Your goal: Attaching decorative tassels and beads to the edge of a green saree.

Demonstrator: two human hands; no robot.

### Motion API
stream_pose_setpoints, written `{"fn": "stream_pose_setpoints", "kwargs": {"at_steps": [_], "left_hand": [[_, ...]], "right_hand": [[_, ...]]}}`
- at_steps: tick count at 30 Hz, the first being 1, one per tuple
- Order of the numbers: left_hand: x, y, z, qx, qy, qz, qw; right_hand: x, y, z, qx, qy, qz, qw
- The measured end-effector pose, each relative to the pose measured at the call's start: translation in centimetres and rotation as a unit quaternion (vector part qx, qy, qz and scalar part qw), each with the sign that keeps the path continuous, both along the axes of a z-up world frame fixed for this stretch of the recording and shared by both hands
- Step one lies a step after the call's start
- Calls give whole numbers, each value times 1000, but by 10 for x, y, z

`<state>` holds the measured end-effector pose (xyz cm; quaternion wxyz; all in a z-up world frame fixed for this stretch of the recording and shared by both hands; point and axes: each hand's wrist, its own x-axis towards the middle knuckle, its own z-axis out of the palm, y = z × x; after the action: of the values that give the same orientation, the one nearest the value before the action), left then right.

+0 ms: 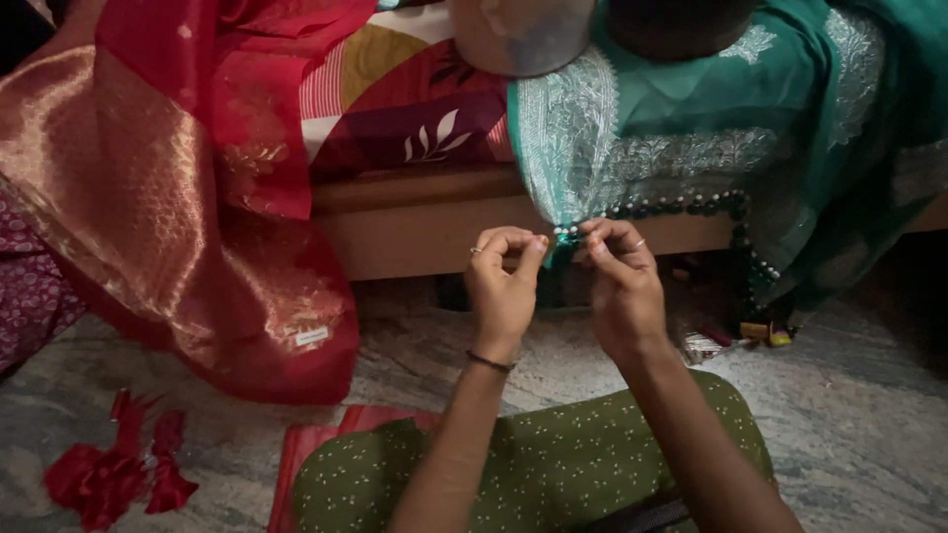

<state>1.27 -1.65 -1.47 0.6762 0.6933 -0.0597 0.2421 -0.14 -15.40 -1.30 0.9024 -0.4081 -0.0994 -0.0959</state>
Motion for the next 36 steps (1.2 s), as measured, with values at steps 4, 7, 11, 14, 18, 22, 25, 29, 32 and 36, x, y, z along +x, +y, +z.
{"fn": "stream_pose_setpoints", "kwargs": {"at_steps": [4,7,11,14,18,22,25,29,32,36], "left_hand": [[-5,0,12,9,-23,5,1000],[-3,10,20,44,-102,-37,993],[3,25,39,-7,-76,-247,966],[17,35,37,-36,-15,-361,932],[32,39,25,-56,49,-421,904],[40,37,15,-99,79,-403,906],[47,37,11,-99,71,-382,916],[53,42,1,-75,49,-356,930],[47,42,-4,-100,67,-321,939],[31,34,-19,-283,131,-250,917]], "right_hand": [[5,5,5,93,9,85,992],[14,1,2,116,65,108,985],[10,6,21,123,78,144,979],[23,0,3,145,73,166,973],[25,9,9,114,28,172,978],[27,20,7,94,31,143,985],[32,20,0,67,16,106,992],[36,18,-4,8,12,128,992],[35,23,-10,-2,28,126,992],[31,32,-22,1,43,84,996]]}}
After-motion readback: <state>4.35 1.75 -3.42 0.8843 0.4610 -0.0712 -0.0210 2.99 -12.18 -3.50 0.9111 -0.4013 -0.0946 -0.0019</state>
